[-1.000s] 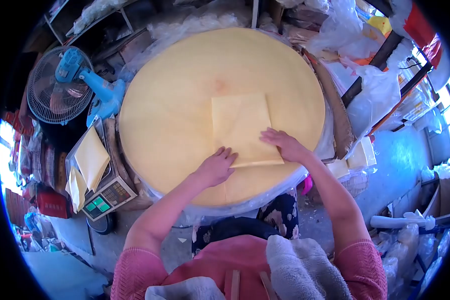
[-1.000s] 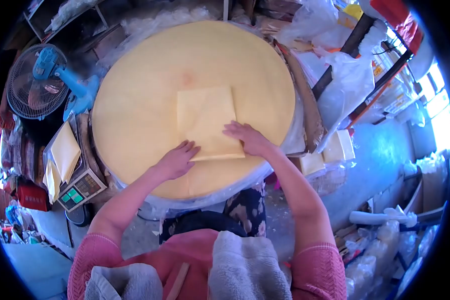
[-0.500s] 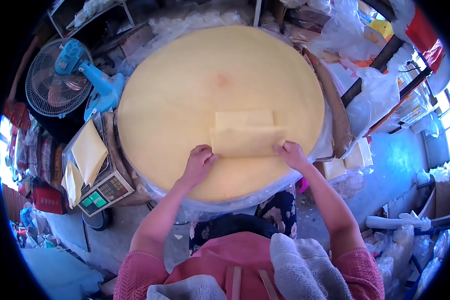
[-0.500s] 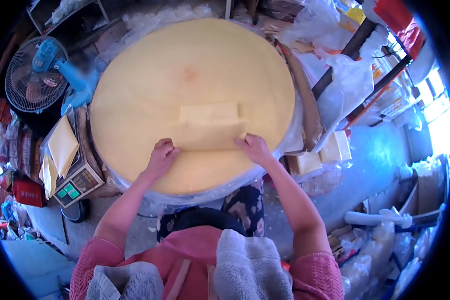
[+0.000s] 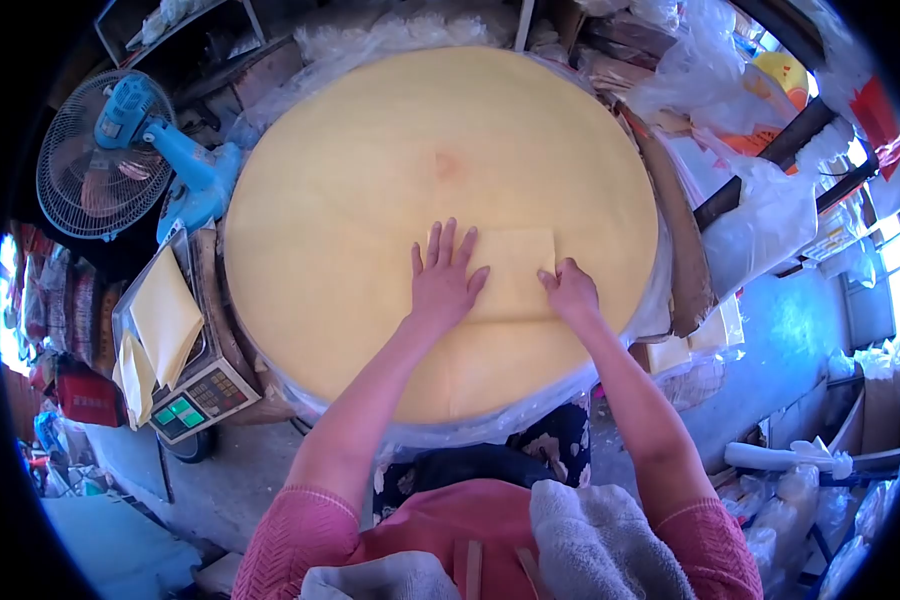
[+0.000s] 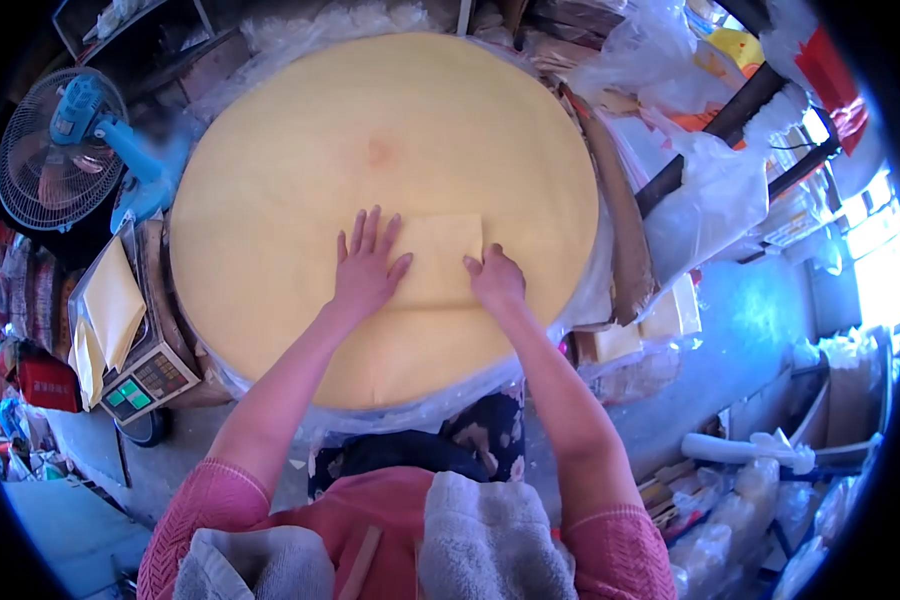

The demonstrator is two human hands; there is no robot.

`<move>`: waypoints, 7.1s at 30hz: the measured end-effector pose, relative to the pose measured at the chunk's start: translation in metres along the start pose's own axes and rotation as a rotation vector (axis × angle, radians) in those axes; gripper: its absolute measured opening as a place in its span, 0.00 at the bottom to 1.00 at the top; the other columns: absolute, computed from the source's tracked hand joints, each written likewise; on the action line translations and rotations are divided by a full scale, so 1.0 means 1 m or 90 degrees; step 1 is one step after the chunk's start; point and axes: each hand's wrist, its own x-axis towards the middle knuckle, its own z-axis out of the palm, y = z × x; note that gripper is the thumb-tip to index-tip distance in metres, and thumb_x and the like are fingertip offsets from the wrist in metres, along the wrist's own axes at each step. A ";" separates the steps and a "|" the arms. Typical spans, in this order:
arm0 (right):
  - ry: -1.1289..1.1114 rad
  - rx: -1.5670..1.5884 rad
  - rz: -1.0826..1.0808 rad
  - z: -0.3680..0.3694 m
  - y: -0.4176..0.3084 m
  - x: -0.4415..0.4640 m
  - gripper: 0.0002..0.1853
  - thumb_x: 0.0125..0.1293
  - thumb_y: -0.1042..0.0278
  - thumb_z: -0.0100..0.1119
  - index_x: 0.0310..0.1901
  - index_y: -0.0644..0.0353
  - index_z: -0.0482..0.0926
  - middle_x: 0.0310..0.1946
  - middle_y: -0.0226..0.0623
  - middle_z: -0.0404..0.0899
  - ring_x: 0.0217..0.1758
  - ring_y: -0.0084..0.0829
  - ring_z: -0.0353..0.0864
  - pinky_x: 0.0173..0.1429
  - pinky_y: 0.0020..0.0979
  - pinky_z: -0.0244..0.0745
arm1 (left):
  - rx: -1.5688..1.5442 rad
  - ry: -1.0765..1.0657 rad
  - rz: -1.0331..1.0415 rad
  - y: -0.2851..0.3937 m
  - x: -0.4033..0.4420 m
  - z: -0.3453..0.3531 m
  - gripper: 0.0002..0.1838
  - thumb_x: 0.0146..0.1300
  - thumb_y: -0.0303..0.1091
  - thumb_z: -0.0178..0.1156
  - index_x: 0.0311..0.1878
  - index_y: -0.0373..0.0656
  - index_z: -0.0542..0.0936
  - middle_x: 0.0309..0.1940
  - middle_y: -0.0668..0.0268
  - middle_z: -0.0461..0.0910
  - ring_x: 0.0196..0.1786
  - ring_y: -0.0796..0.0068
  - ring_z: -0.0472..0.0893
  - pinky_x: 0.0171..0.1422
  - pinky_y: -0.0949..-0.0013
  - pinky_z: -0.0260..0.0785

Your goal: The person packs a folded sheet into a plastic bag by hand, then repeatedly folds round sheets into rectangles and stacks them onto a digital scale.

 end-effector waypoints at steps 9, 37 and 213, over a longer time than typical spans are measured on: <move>0.172 -0.221 -0.398 0.023 -0.005 0.024 0.32 0.65 0.57 0.53 0.70 0.49 0.56 0.72 0.40 0.48 0.76 0.45 0.43 0.70 0.62 0.44 | 0.065 -0.142 -0.071 0.002 0.013 0.018 0.35 0.67 0.57 0.43 0.73 0.54 0.54 0.75 0.61 0.44 0.77 0.60 0.41 0.73 0.37 0.35; -0.190 0.337 -0.349 -0.043 -0.130 -0.105 0.18 0.45 0.74 0.71 0.40 0.66 0.79 0.31 0.34 0.82 0.33 0.23 0.79 0.39 0.28 0.76 | -0.900 0.311 -0.398 -0.008 -0.154 -0.097 0.51 0.54 0.33 0.68 0.73 0.38 0.43 0.67 0.49 0.56 0.69 0.59 0.60 0.70 0.60 0.55; 0.208 -0.140 -0.562 0.032 0.042 -0.068 0.20 0.51 0.70 0.59 0.49 0.56 0.78 0.50 0.35 0.77 0.59 0.39 0.72 0.62 0.53 0.60 | 0.197 -0.050 0.146 -0.119 -0.059 -0.053 0.08 0.48 0.26 0.56 0.34 0.43 0.77 0.33 0.64 0.80 0.36 0.68 0.80 0.46 0.65 0.71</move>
